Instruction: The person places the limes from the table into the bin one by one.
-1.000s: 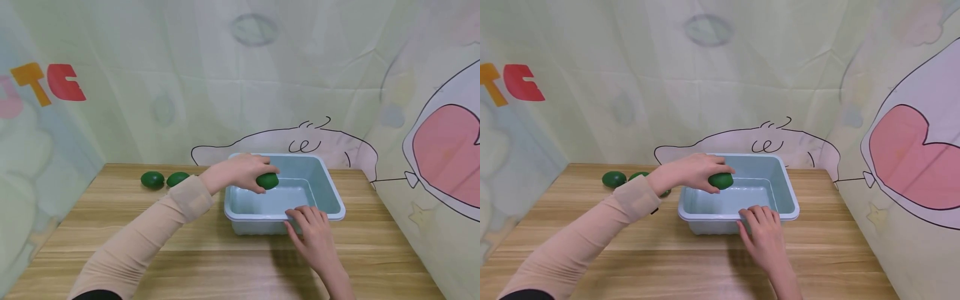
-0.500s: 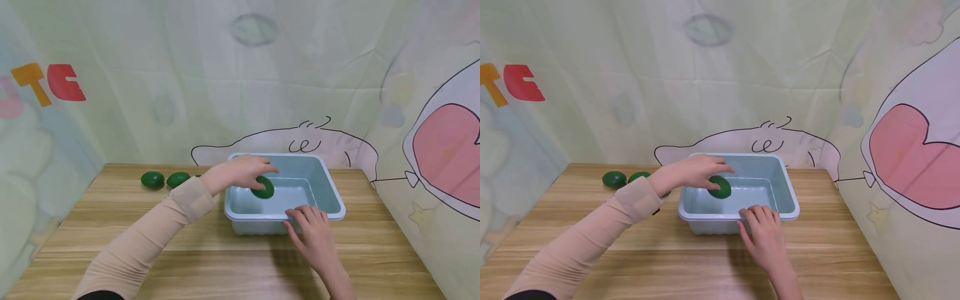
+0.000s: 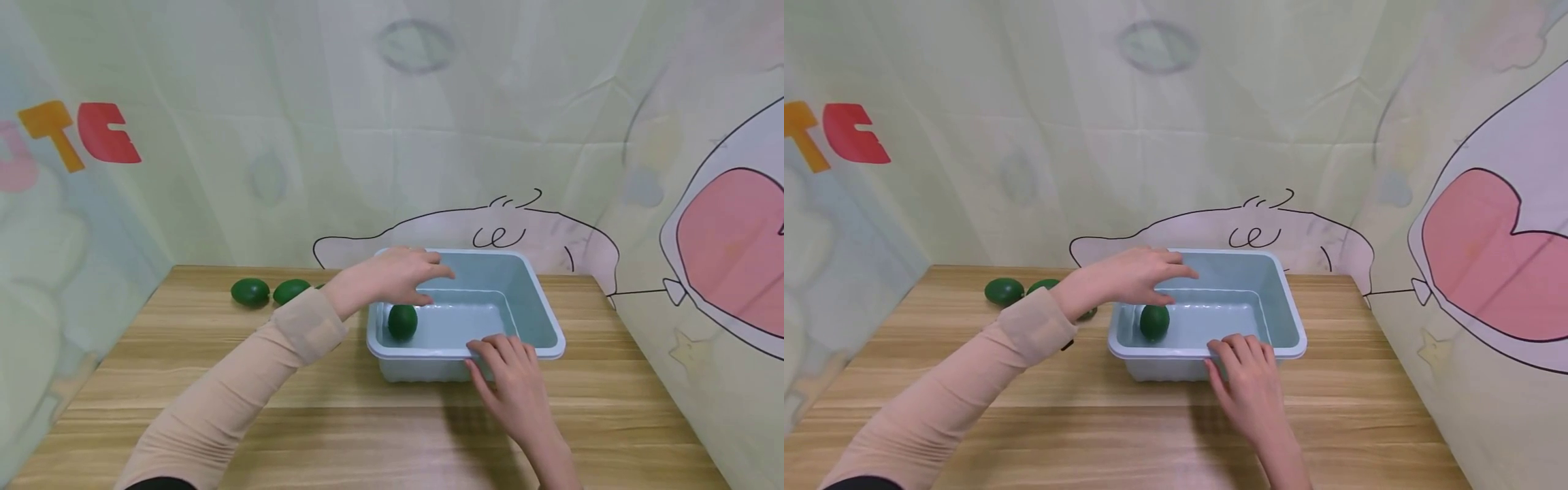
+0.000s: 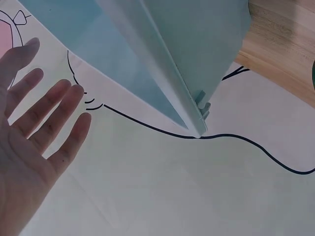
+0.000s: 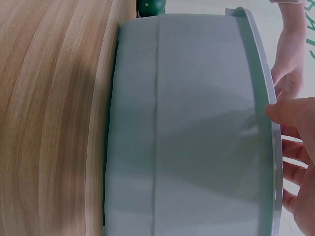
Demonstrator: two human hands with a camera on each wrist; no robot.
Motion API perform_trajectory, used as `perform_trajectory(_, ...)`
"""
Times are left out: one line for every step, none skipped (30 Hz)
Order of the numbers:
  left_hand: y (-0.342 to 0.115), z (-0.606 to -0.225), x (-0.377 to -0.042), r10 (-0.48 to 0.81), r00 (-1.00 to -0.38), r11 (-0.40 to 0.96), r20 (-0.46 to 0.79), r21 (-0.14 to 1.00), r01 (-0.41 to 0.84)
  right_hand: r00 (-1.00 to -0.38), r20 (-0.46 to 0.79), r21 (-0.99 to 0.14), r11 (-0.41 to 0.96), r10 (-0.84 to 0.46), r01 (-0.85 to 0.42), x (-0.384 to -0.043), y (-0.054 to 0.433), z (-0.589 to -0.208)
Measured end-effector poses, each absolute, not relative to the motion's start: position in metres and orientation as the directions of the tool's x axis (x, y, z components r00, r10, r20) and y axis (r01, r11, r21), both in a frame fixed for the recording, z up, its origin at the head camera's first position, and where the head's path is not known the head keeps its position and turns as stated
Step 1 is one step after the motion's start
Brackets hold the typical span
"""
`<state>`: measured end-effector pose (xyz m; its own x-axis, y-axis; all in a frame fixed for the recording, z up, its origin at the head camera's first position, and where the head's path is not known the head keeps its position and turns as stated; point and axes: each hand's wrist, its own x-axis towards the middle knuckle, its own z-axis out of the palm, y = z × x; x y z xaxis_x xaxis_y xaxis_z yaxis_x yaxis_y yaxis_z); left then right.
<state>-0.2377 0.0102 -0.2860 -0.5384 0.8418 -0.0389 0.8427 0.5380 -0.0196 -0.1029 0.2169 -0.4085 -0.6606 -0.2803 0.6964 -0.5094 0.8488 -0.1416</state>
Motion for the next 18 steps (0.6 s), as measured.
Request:
perform_trajectory(0.01,-0.286,-0.237,0.841,-0.54,0.54,-0.041,-0.018,0.841,-0.662,0.695,-0.141,0.85,-0.28,-0.508,-0.103,0.217,-0.409)
perform_trajectory(0.01,-0.285,-0.237,0.839,-0.542,0.542,-0.043,-0.016,0.84,-0.66,0.697,-0.14,0.849,-0.281,-0.509,-0.103,0.217,-0.409)
perform_trajectory(0.01,-0.285,-0.237,0.838,-0.544,0.544,-0.046,-0.014,0.839,-0.66,0.697,-0.14,0.849,-0.281,-0.509,-0.103,0.217,-0.409)
perform_trajectory(0.01,-0.285,-0.237,0.837,-0.545,0.545,-0.046,-0.011,0.838,-0.659,0.698,-0.14,0.849,-0.281,-0.51,-0.103,0.217,-0.409)
perform_trajectory(0.01,-0.285,-0.237,0.836,-0.546,0.547,-0.047,-0.008,0.837,-0.661,0.696,-0.141,0.849,-0.28,-0.508,-0.103,0.217,-0.408)
perform_trajectory(0.01,-0.285,-0.237,0.836,-0.547,0.548,-0.046,-0.008,0.837,-0.663,0.694,-0.142,0.85,-0.28,-0.507,-0.103,0.217,-0.408)
perform_trajectory(0.01,-0.285,-0.237,0.835,-0.549,0.549,-0.044,-0.008,0.836,-0.666,0.692,-0.142,0.851,-0.28,-0.505,-0.102,0.217,-0.408)
perform_trajectory(0.009,-0.285,-0.237,0.833,-0.551,0.552,-0.043,-0.008,0.834,-0.666,0.692,-0.143,0.851,-0.279,-0.505,-0.102,0.217,-0.408)
perform_trajectory(0.008,-0.286,-0.237,0.831,-0.555,0.555,-0.041,-0.009,0.832,-0.668,0.689,-0.142,0.852,-0.28,-0.503,-0.102,0.218,-0.408)
perform_trajectory(0.008,-0.286,-0.237,0.829,-0.557,0.557,-0.039,-0.009,0.83,-0.67,0.688,-0.142,0.853,-0.279,-0.502,-0.102,0.218,-0.408)
perform_trajectory(0.007,-0.287,-0.236,0.827,-0.56,0.561,-0.036,-0.009,0.828,-0.67,0.688,-0.141,0.854,-0.28,-0.501,-0.102,0.218,-0.408)
perform_trajectory(0.006,-0.288,-0.236,0.827,-0.562,0.562,-0.031,-0.007,0.827,-0.669,0.689,-0.14,0.853,-0.28,-0.502,-0.102,0.218,-0.408)
perform_trajectory(0.004,-0.288,-0.236,0.827,-0.562,0.562,-0.023,-0.003,0.827,-0.669,0.688,-0.139,0.854,-0.28,-0.501,-0.102,0.218,-0.408)
perform_trajectory(0.003,-0.289,-0.235,0.828,-0.56,0.56,-0.015,-0.001,0.829,-0.669,0.689,-0.139,0.854,-0.28,-0.501,-0.102,0.218,-0.407)
perform_trajectory(0.002,-0.29,-0.235,0.832,-0.555,0.555,-0.005,0.001,0.832,-0.67,0.687,-0.14,0.854,-0.28,-0.501,-0.102,0.218,-0.407)
perform_trajectory(0.001,-0.291,-0.234,0.836,-0.549,0.549,0.005,0.003,0.836,-0.67,0.688,-0.142,0.853,-0.28,-0.502,-0.102,0.218,-0.407)
perform_trajectory(0.0,-0.292,-0.234,0.84,-0.542,0.542,0.015,0.005,0.841,-0.671,0.687,-0.144,0.853,-0.279,-0.502,-0.102,0.218,-0.407)
perform_trajectory(-0.001,-0.293,-0.233,0.845,-0.534,0.534,0.023,0.006,0.845,-0.675,0.684,-0.148,0.853,-0.278,-0.501,-0.102,0.218,-0.407)
